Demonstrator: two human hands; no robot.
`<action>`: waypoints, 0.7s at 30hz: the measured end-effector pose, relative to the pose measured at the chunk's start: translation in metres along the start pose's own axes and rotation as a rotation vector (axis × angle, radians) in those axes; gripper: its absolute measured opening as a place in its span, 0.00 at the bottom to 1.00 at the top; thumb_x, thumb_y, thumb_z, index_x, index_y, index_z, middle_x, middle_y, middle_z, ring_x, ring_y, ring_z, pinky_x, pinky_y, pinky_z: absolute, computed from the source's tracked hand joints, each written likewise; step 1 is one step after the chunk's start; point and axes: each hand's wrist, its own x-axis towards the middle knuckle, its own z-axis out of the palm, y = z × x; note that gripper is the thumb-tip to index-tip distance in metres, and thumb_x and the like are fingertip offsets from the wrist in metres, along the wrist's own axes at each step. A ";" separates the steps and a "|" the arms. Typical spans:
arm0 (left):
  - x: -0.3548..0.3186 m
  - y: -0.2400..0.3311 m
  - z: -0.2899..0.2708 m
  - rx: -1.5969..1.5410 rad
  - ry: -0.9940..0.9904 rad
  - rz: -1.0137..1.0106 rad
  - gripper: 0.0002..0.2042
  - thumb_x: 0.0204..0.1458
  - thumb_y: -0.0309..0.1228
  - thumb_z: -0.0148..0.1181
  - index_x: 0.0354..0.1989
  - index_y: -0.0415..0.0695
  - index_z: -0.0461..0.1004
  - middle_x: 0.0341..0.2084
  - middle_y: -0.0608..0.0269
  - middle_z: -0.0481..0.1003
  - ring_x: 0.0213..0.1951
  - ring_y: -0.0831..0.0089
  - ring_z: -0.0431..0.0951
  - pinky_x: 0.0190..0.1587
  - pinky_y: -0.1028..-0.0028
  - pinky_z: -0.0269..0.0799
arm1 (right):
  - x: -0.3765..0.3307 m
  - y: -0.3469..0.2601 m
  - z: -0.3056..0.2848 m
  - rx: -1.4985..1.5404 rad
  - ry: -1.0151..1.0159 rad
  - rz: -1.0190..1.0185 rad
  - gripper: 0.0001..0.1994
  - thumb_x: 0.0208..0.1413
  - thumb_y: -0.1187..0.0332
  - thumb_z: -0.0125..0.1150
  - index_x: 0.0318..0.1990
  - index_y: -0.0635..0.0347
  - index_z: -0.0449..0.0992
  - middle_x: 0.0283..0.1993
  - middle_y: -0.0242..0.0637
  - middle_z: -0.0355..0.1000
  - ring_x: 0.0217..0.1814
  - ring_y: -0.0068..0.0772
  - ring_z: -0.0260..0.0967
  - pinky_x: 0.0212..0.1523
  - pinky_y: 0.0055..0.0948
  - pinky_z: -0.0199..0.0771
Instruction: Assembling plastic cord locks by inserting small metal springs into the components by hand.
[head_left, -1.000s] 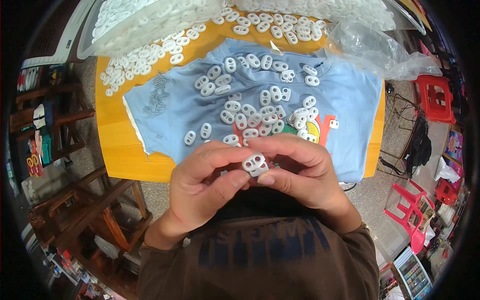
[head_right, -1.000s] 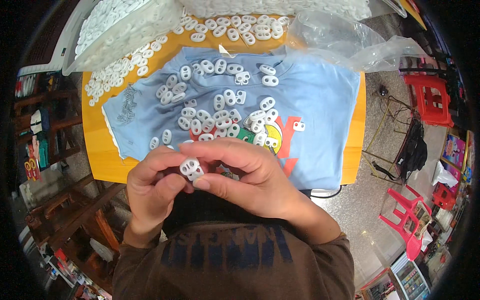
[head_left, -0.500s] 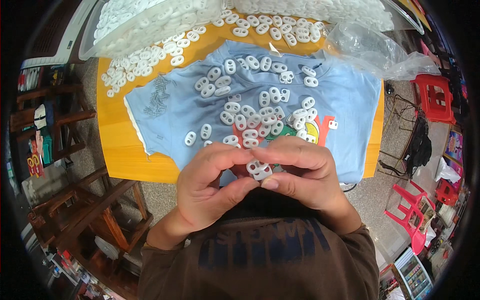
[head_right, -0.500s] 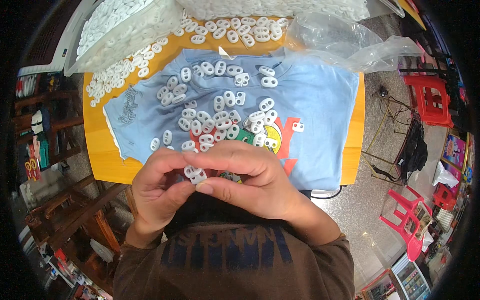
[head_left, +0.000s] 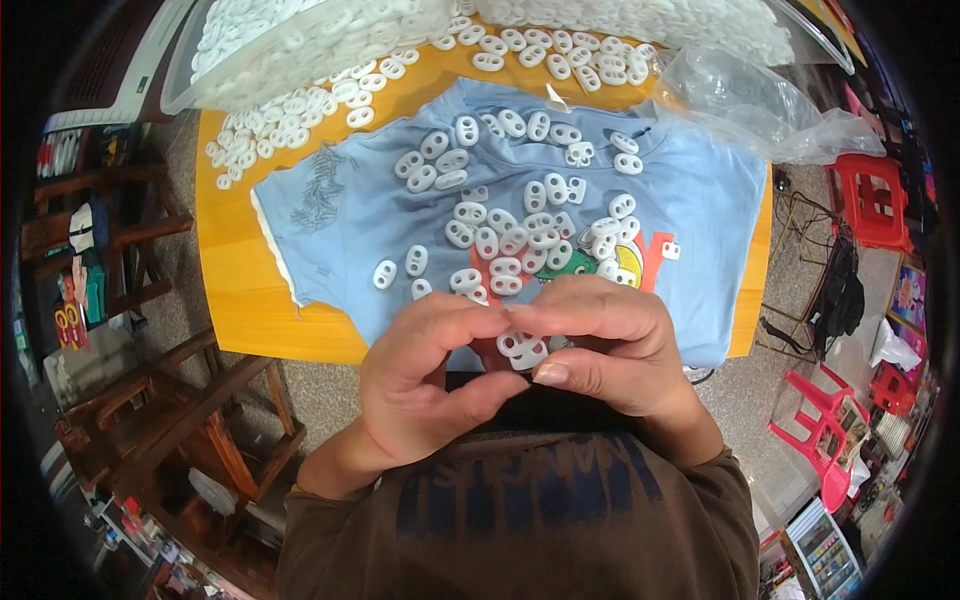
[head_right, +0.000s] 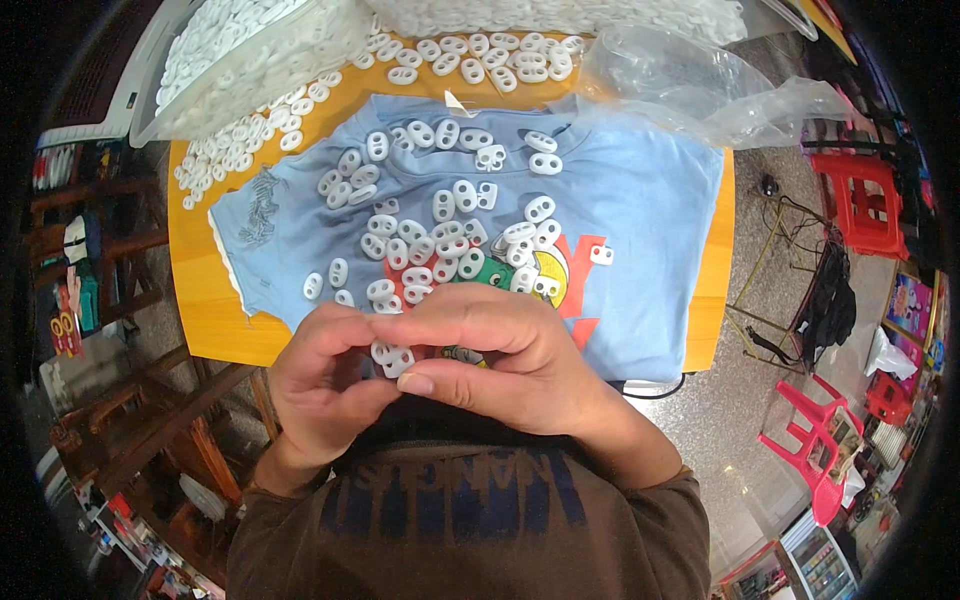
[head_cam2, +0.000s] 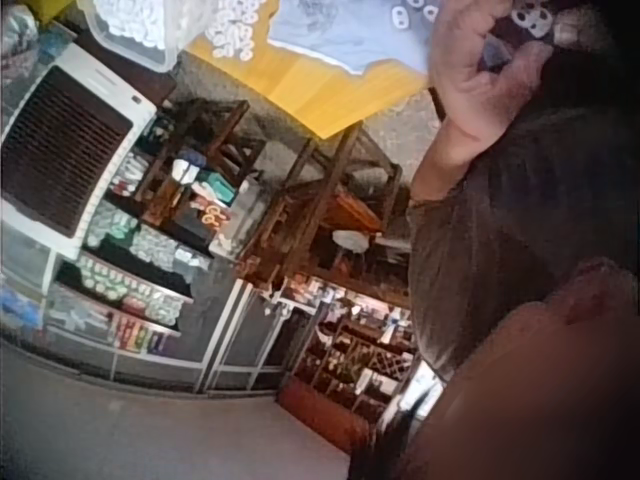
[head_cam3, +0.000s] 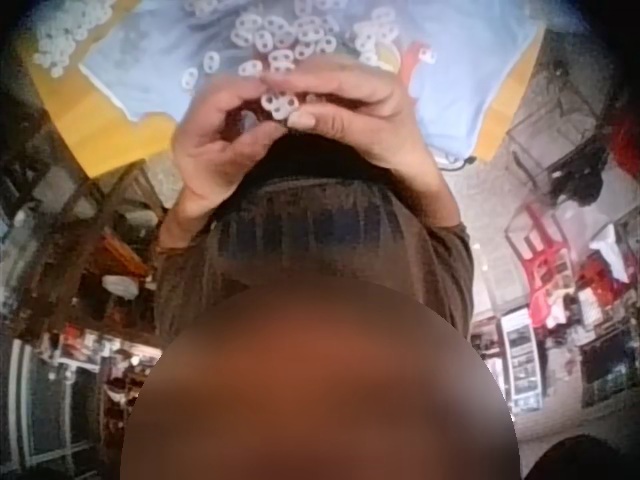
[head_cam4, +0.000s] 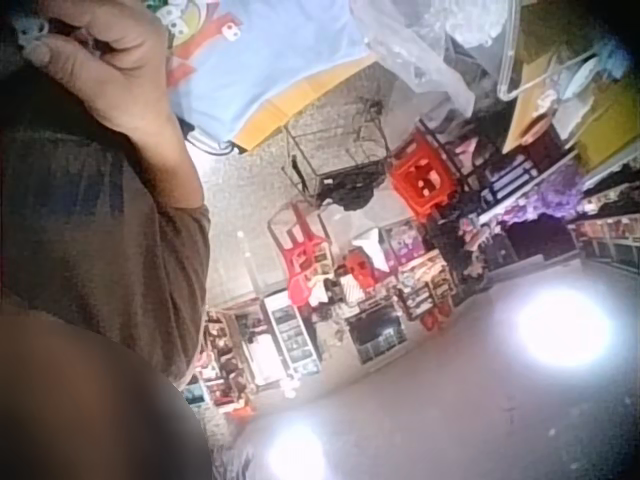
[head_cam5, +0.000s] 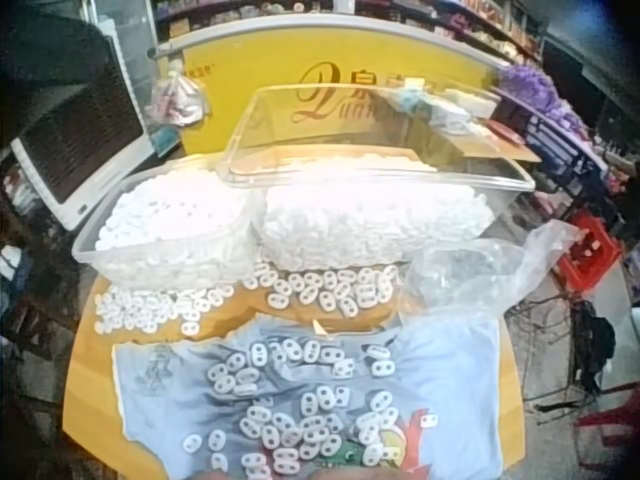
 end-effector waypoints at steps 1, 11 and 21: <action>0.000 0.001 -0.002 0.059 -0.020 0.004 0.17 0.38 0.19 0.64 0.40 0.37 0.70 0.33 0.57 0.72 0.28 0.72 0.73 0.30 0.77 0.68 | 0.000 0.000 0.001 -0.009 0.004 -0.003 0.16 0.46 0.78 0.60 0.46 0.62 0.73 0.39 0.38 0.72 0.41 0.29 0.68 0.42 0.24 0.65; -0.006 0.004 -0.005 0.173 -0.065 0.076 0.20 0.41 0.23 0.64 0.45 0.39 0.69 0.36 0.55 0.73 0.31 0.68 0.73 0.32 0.75 0.68 | 0.000 0.006 0.003 0.072 0.023 0.000 0.15 0.41 0.77 0.63 0.41 0.67 0.75 0.37 0.41 0.73 0.37 0.32 0.68 0.37 0.27 0.65; -0.012 0.004 -0.002 0.203 -0.053 0.070 0.21 0.43 0.22 0.62 0.49 0.40 0.67 0.38 0.54 0.74 0.34 0.67 0.73 0.35 0.75 0.69 | -0.001 0.010 0.006 0.079 0.042 -0.016 0.14 0.41 0.78 0.64 0.39 0.67 0.76 0.37 0.41 0.73 0.37 0.32 0.69 0.39 0.26 0.66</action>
